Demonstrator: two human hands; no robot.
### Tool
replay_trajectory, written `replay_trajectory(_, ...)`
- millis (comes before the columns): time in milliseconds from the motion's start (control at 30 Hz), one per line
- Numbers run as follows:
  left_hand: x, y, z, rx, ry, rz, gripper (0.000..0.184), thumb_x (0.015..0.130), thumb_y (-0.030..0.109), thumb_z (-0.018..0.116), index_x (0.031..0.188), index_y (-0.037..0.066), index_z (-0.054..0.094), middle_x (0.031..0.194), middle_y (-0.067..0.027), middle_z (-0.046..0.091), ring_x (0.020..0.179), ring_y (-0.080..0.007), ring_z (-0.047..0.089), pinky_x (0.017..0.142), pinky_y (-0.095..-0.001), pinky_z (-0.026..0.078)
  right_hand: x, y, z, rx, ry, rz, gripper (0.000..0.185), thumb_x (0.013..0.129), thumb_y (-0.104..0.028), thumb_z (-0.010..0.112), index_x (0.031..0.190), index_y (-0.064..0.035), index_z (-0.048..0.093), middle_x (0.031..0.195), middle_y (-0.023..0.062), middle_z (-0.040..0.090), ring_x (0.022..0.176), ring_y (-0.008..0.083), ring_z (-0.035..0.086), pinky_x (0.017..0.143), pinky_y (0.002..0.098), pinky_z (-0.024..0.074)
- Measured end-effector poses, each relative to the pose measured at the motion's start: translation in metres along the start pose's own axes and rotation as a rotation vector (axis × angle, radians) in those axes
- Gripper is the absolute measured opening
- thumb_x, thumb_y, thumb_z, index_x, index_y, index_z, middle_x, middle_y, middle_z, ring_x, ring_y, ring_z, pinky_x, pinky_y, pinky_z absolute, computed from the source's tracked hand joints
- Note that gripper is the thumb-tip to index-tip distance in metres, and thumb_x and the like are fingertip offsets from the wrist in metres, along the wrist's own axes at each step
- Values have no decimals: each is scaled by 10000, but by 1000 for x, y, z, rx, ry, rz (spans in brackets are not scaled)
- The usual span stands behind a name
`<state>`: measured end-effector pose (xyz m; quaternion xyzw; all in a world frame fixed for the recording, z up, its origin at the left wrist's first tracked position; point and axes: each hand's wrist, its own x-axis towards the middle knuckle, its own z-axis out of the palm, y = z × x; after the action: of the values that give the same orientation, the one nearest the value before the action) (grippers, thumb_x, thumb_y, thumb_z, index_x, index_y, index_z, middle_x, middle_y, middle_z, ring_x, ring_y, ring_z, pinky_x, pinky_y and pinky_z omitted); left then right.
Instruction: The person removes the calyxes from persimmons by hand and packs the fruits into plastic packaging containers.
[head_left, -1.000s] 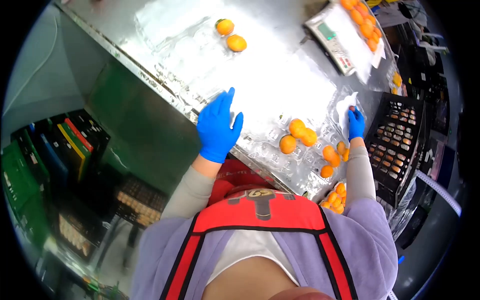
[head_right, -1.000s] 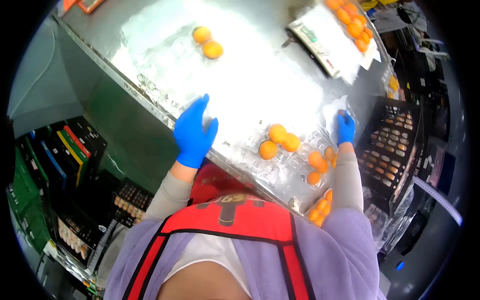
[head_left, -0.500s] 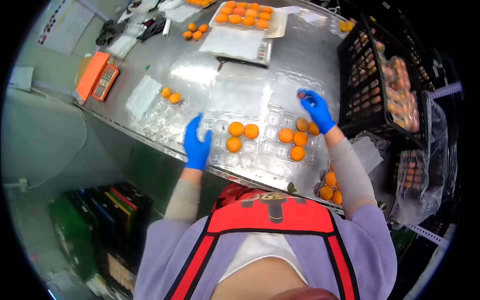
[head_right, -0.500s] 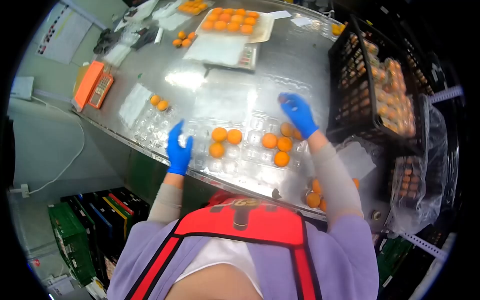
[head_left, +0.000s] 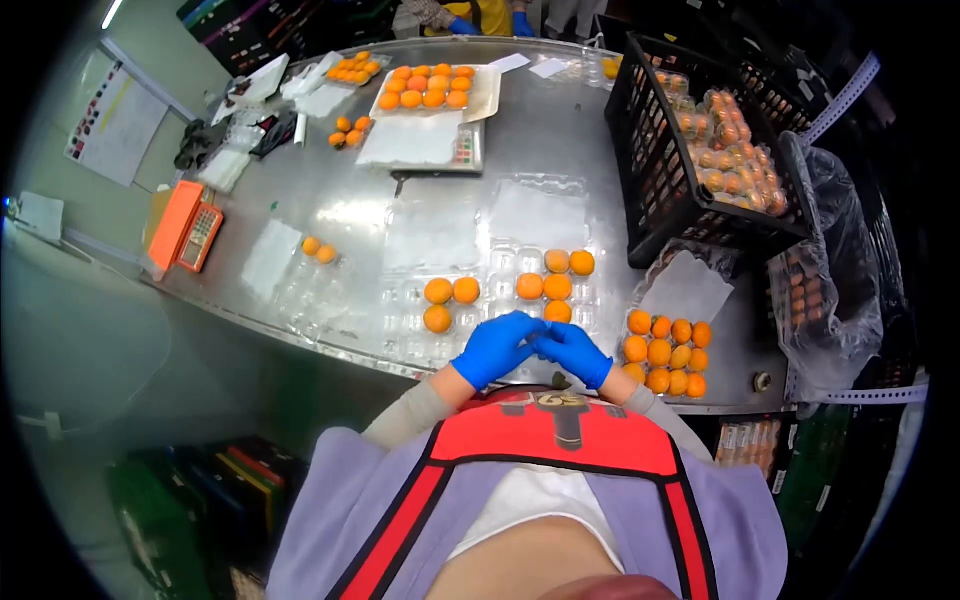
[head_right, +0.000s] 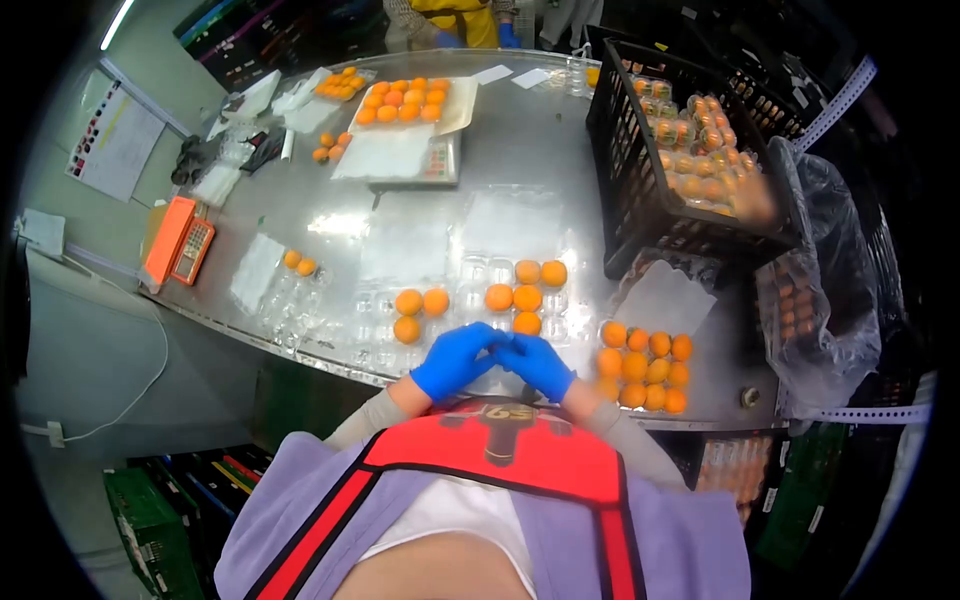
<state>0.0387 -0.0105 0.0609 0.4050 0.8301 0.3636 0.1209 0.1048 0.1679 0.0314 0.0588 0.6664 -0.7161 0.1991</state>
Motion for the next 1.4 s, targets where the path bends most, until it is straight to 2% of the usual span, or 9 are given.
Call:
replay_trajectory(67, -9, -8, -9, -23, 44, 59, 322, 783, 150, 644, 1102, 139, 600, 905, -76, 612, 824, -247, 625, 716, -341, 499, 6, -7, 13, -180, 105, 56, 282, 869, -223, 595, 1016, 14, 632, 835, 62, 639, 759, 117, 585, 710, 262, 477)
replay_trajectory(133, -24, -10, -13, -60, 58, -34, 307, 793, 160, 644, 1097, 136, 601, 890, -70, 607, 797, -223, 636, 690, -324, 505, 7, -6, 27, -222, 128, 14, 269, 866, -214, 588, 1016, 4, 638, 831, 82, 656, 764, 137, 608, 715, 284, 486)
replay_trajectory(200, -32, -17, -11, -87, 82, -30, 289, 800, 159, 619, 1088, 184, 602, 879, -60, 596, 814, -217, 628, 682, -330, 506, 7, -7, 38, -248, 146, -185, 265, 852, -219, 621, 982, 11, 634, 814, 62, 637, 752, 114, 598, 683, 252, 482)
replay_trajectory(333, -35, -30, -12, -231, 88, 41, 340, 779, 92, 650, 1111, 128, 582, 914, -72, 586, 848, -196, 650, 729, -303, 511, 6, -3, 46, -465, 255, -209, 221, 839, -196, 622, 935, 4, 629, 792, 84, 636, 731, 136, 602, 678, 282, 486)
replay_trajectory(500, -28, -33, -15, -285, 54, 124, 339, 781, 72, 641, 1113, 116, 590, 922, -69, 598, 840, -191, 642, 736, -311, 509, 3, -9, 50, -683, 397, -260, 183, 798, -199, 605, 924, -73, 647, 794, 150, 644, 719, 289, 638, 653, 346, 493)
replay_trajectory(667, -32, -36, -15, -226, 29, 136, 333, 791, 69, 631, 1119, 103, 588, 926, -73, 609, 847, -190, 642, 754, -319, 514, -2, -18, 57, -758, 410, -214, 193, 803, -222, 599, 923, -81, 651, 791, 147, 645, 724, 293, 640, 650, 354, 494)
replay_trajectory(1133, -28, -33, -8, -439, 24, 112, 323, 792, 55, 636, 1110, 98, 596, 946, -84, 617, 869, -196, 642, 758, -309, 513, -15, -33, 71, -882, 524, -285, 160, 782, -231, 584, 873, -119, 652, 770, 140, 631, 711, 335, 610, 614, 420, 482)
replay_trajectory(1200, -21, -32, -6, -445, 2, 118, 324, 793, 56, 635, 1111, 96, 595, 949, -85, 615, 870, -198, 641, 759, -310, 512, -19, -41, 68, -964, 472, -120, 281, 801, -175, 535, 1062, -225, 629, 877, 83, 659, 790, 298, 625, 673, 389, 506)
replay_trajectory(1400, -10, -34, -3, -446, -65, 103, 330, 795, 59, 631, 1121, 89, 589, 961, -92, 612, 877, -208, 639, 768, -319, 513, -15, -32, 49, -929, 454, -179, 308, 784, -156, 531, 1065, -239, 625, 879, 80, 660, 783, 295, 628, 656, 380, 508)
